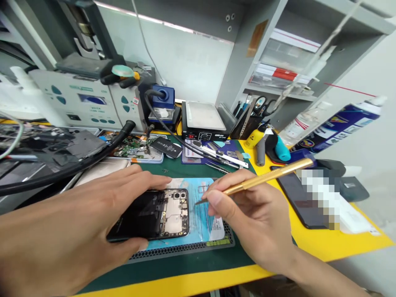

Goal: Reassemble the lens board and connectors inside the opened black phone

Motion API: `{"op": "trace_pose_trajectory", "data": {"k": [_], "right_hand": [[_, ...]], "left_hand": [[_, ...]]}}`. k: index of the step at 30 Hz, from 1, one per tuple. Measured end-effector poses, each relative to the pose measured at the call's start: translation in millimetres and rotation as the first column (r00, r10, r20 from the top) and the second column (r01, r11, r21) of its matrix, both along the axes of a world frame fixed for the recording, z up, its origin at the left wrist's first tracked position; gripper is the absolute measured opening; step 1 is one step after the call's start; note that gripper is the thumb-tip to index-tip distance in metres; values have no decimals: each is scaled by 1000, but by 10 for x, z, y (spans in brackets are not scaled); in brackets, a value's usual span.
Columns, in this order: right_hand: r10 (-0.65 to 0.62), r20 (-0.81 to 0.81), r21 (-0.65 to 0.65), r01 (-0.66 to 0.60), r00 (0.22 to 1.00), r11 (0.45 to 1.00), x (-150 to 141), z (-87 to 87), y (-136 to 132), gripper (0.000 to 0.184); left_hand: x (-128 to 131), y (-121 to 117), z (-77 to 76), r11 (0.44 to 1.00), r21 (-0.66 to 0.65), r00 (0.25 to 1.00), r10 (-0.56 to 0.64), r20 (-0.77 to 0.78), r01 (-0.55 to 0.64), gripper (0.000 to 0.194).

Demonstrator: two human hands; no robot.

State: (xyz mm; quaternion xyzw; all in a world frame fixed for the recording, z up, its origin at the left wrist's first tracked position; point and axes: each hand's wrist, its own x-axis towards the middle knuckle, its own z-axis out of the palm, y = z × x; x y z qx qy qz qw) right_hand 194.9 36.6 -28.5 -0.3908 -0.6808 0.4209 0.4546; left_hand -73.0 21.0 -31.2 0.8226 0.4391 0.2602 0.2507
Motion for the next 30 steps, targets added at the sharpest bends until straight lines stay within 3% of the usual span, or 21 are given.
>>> {"op": "trace_pose_trajectory", "data": {"k": [8, 13, 16, 18, 20, 22, 26, 30], "right_hand": [[-98, 95, -92, 107, 991, 990, 35, 54, 117, 17], [-1, -109, -187, -20, 994, 982, 61, 62, 160, 26], [69, -188, -345, -132, 980, 929, 60, 101, 190, 28], [110, -192, -442, -186, 975, 878, 24, 122, 180, 28], [155, -155, -492, -213, 976, 844, -36, 121, 144, 37], [199, -126, -512, -235, 972, 826, -99, 100, 102, 50], [215, -109, -491, -241, 970, 837, -161, 61, 72, 48], [176, -95, -460, -200, 980, 865, -160, 59, 83, 49]], "left_hand": [[-22, 21, -5, 994, 107, 994, -16, -111, 28, 69], [-33, -6, 23, 992, 122, 981, 62, -182, -40, 74], [35, -21, -9, 977, 183, 978, 135, -160, -105, 85], [122, -20, -68, 959, 235, 980, 183, -74, -162, 88], [219, -7, -131, 901, 336, 960, 274, 53, -275, 84], [297, 10, -160, 877, 402, 964, 256, 69, -262, 82], [362, 24, -96, 816, 553, 983, 183, 30, -169, 88], [404, 4, -41, 773, 615, 983, 183, 17, -155, 87]]}}
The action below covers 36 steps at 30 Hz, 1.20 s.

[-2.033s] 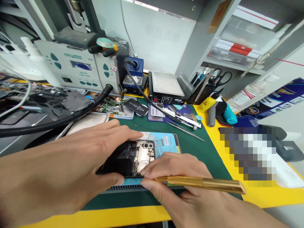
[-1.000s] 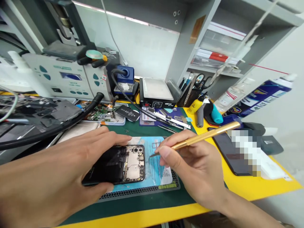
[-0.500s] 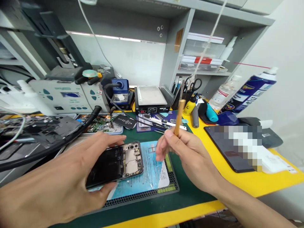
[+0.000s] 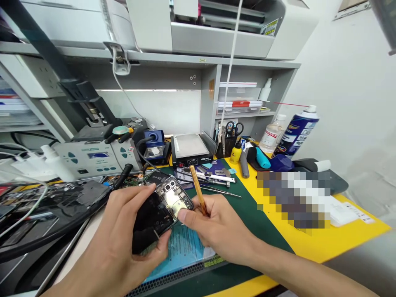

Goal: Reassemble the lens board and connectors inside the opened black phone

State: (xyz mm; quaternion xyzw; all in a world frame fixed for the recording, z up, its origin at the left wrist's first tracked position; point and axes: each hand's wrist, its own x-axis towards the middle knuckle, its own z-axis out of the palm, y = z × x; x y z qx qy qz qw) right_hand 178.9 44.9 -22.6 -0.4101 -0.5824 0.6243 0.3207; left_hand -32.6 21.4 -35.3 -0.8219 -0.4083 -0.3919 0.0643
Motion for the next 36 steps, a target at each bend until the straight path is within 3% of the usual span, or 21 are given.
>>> {"op": "trace_pose_trajectory", "data": {"k": [5, 7, 9, 11, 13, 15, 16, 18, 20, 27, 33, 36], "right_hand": [[-27, -67, -12, 26, 997, 1000, 17, 24, 15, 51], [-17, -107, -19, 15, 994, 1000, 42, 50, 24, 50], [7, -129, -17, -9, 992, 1000, 72, 84, 31, 48], [39, -113, -5, -40, 993, 999, 93, 118, 29, 45], [64, -73, 7, -64, 995, 998, 97, 144, 19, 44], [78, -44, 11, -77, 996, 997, 87, 159, 5, 44], [85, -41, 10, -85, 996, 996, 78, 162, -2, 45], [101, -36, 11, -101, 994, 995, 60, 165, -15, 45], [124, -14, 21, -123, 992, 992, 43, 167, -29, 45], [176, 33, 11, -177, 984, 984, 31, 178, -63, 48], [212, -13, -55, -212, 977, 976, 77, 156, -28, 33], [224, -31, -69, -226, 974, 972, 93, 152, -10, 30]], "left_hand": [[53, -29, -13, 999, 4, 998, 50, 44, -50, 84], [22, -48, 6, 990, -119, 986, 96, 139, -80, 83], [-34, -61, 59, 936, -349, 948, 154, 278, -50, 76], [-80, -65, 140, 814, -563, 876, 159, 455, 145, 52], [-86, -65, 228, 601, -677, 770, 155, 619, 424, 29], [-45, -69, 296, 356, -720, 685, 241, 687, 596, 30], [-14, -74, 319, 261, -703, 654, 258, 711, 662, 32], [55, -90, 345, 167, -674, 620, 282, 732, 719, 32], [117, -111, 358, 172, -679, 611, 320, 724, 714, 31], [213, -156, 372, 284, -704, 577, 418, 702, 651, 28], [188, -155, 368, 240, -690, 592, 372, 715, 683, 27], [192, -156, 368, 256, -663, 579, 334, 744, 704, 22]]}}
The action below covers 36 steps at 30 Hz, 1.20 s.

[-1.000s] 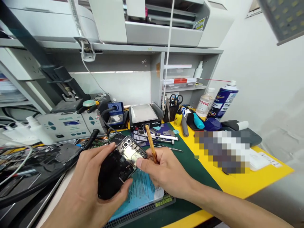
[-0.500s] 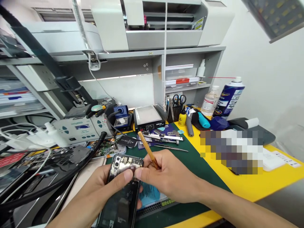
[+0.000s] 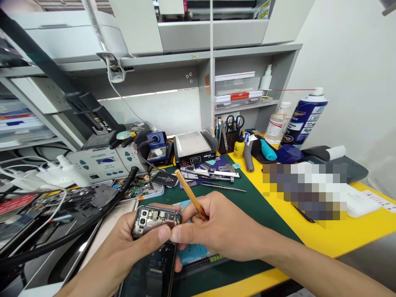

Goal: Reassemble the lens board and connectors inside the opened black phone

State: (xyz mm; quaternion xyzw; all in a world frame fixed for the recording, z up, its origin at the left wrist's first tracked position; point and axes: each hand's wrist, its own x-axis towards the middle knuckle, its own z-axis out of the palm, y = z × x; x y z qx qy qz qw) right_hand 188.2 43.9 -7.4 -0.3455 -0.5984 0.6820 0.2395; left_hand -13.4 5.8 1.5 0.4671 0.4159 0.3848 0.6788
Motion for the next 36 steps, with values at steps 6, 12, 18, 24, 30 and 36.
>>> {"op": "trace_pose_trajectory", "data": {"k": [6, 12, 18, 24, 30, 36], "right_hand": [[43, -27, -22, -44, 999, 999, 17, 5, 43, 33], [57, -10, -52, -58, 998, 997, 53, 34, 40, 39], [-21, -43, -52, 19, 999, 998, 41, 26, 24, 38], [-37, -67, 56, 41, 997, 998, 8, -43, 14, 34], [-99, -98, 66, 106, 990, 992, -96, -97, -28, 26], [-209, -73, 180, 219, 975, 959, -178, -110, -71, 28]], "left_hand": [[14, -21, -95, 999, 4, 997, -44, 60, 44, 23], [63, -89, -151, 999, 24, 998, 30, 52, -31, 24], [40, -66, -99, 996, -84, 988, -8, 152, 21, 25], [40, -42, -66, 990, -143, 995, 1, 95, 13, 36], [52, -20, -110, 998, -70, 1000, 7, -10, -8, 40], [52, 8, -136, 998, -59, 999, 9, -35, -11, 26]]}}
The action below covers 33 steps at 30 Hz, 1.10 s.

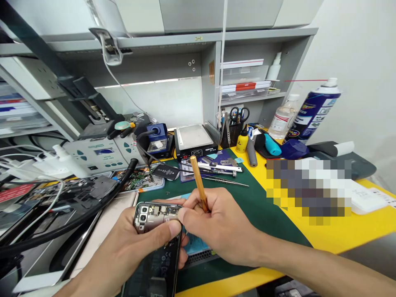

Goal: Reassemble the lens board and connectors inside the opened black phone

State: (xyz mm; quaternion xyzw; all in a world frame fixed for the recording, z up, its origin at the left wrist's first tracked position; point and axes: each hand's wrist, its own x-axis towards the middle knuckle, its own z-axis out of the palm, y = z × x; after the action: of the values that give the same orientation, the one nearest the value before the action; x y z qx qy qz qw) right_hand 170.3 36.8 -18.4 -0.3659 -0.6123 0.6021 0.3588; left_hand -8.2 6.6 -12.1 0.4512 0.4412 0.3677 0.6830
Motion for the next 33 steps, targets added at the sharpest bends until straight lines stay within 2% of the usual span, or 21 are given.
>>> {"op": "trace_pose_trajectory", "data": {"k": [5, 9, 16, 22, 24, 27, 30, 33], "right_hand": [[-34, 47, -28, 36, 998, 999, -10, -19, -11, 28], [-13, 43, -34, 14, 999, 999, 12, -49, 0, 32], [168, -107, -148, -183, 980, 972, 110, -34, 71, 38], [149, -52, -117, -154, 988, 981, 98, -41, 86, 36], [110, -7, -95, -110, 994, 989, 86, -41, 77, 35], [50, 57, -18, -49, 997, 999, 73, -16, 60, 32], [46, 107, 37, -50, 993, 998, 78, 38, 72, 26], [95, 157, 35, -102, 983, 994, 103, 92, 122, 24]], "left_hand": [[-3, 19, -3, 1000, 15, 999, -4, -48, 4, 31], [-6, 21, 33, 1000, -17, 1000, 10, -28, -10, 29], [-54, 37, 79, 992, -124, 996, 45, 79, -35, 22], [-76, 40, 37, 997, -73, 998, 25, 54, -21, 21], [-72, 33, 21, 999, -28, 999, -15, 42, 16, 23], [-53, 19, 15, 1000, 5, 999, -1, 37, 1, 23], [-44, 10, 51, 998, -63, 998, 5, 59, -1, 33], [-73, 14, 87, 991, -111, 995, -64, 78, 73, 37]]}}
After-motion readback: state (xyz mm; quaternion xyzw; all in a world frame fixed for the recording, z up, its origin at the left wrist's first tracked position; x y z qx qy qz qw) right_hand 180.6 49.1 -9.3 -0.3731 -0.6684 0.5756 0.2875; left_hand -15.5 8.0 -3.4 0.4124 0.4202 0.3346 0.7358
